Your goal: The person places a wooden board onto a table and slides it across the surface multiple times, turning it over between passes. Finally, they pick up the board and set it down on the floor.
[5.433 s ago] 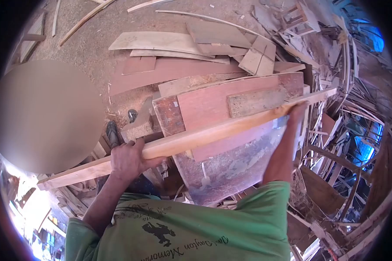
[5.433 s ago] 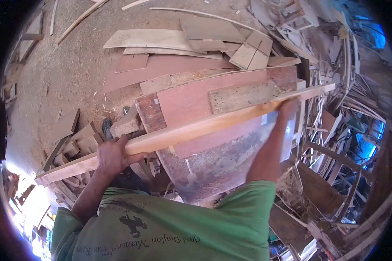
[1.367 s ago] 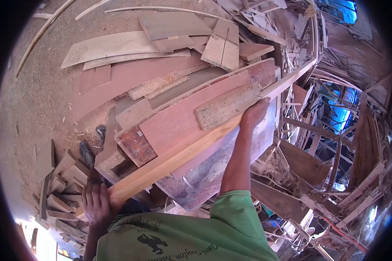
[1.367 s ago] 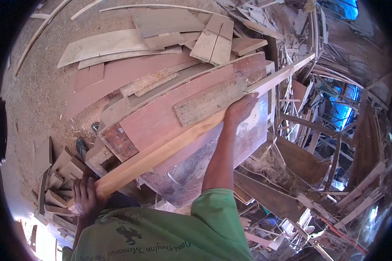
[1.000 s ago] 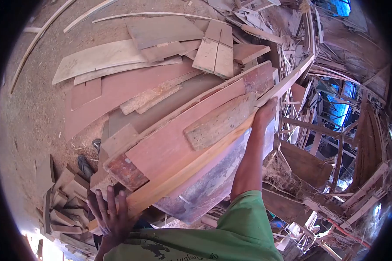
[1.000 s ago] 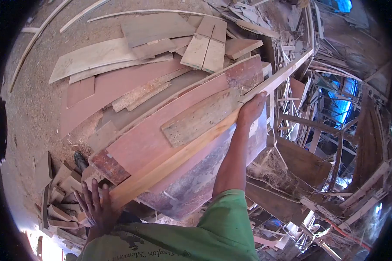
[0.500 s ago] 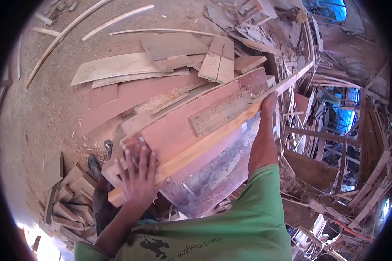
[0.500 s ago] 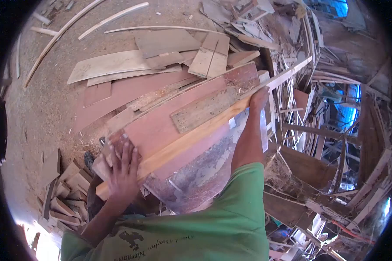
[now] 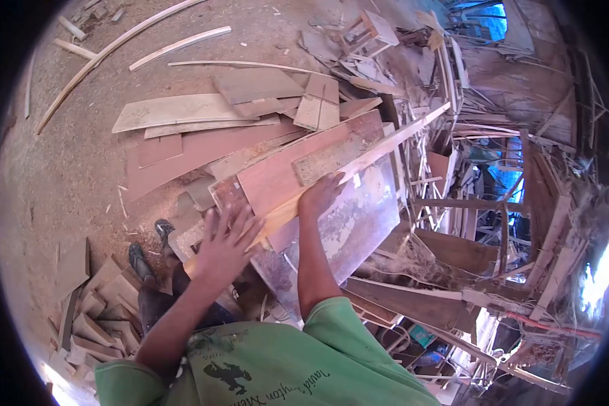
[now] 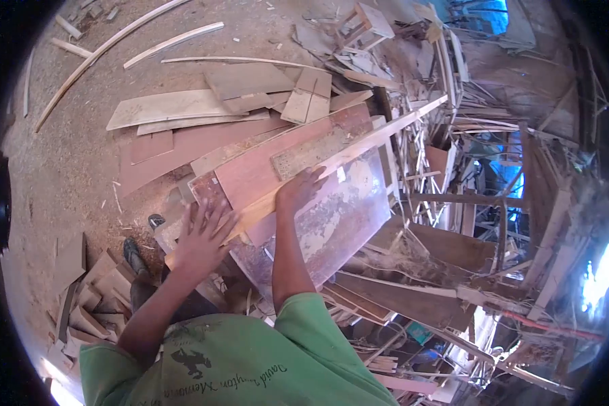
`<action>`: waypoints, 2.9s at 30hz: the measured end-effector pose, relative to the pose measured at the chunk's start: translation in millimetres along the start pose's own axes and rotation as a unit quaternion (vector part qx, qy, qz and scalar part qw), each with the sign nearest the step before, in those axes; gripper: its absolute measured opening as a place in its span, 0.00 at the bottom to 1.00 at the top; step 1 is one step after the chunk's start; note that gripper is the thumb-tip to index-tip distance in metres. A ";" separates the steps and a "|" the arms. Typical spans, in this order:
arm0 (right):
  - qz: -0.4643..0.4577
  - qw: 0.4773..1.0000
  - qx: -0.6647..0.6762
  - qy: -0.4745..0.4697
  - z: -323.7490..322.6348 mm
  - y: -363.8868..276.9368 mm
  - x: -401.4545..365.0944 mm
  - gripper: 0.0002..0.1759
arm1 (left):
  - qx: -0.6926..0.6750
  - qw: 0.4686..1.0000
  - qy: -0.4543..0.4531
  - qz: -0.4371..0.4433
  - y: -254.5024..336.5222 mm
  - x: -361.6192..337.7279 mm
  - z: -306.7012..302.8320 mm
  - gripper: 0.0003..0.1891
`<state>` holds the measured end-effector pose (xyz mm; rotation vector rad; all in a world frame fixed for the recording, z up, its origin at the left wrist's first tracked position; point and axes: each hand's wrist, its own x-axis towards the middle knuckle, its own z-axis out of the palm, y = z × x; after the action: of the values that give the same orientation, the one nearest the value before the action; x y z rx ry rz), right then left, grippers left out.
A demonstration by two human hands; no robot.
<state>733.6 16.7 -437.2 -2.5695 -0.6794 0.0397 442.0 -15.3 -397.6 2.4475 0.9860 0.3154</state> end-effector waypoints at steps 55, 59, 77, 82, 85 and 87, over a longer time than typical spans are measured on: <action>-0.014 0.995 -0.090 -0.036 17.2 46.4 56.8 0.37 | 0.028 0.999 0.012 0.022 66.7 140.6 59.9 0.38; 0.025 1.000 0.002 0.004 3.0 10.1 27.5 0.38 | 0.033 0.998 0.044 0.028 62.1 135.8 69.4 0.40; 0.024 1.000 0.014 0.014 1.9 20.4 62.7 0.38 | -0.029 0.998 0.047 0.041 67.0 162.4 63.6 0.39; 0.056 0.998 0.012 -0.017 0.6 11.3 42.3 0.39 | -0.007 0.998 0.045 0.045 67.7 165.0 68.9 0.40; 0.052 0.999 0.011 -0.006 1.3 12.2 39.2 0.40 | -0.016 0.998 0.035 0.046 69.6 165.2 68.2 0.40; 0.039 0.999 0.010 0.012 4.9 12.1 42.7 0.40 | -0.026 0.998 0.026 0.046 67.7 168.0 69.4 0.40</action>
<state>775.9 29.8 -443.1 -2.5714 -0.5674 0.0422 628.1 35.9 -417.0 2.4535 0.8763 0.4328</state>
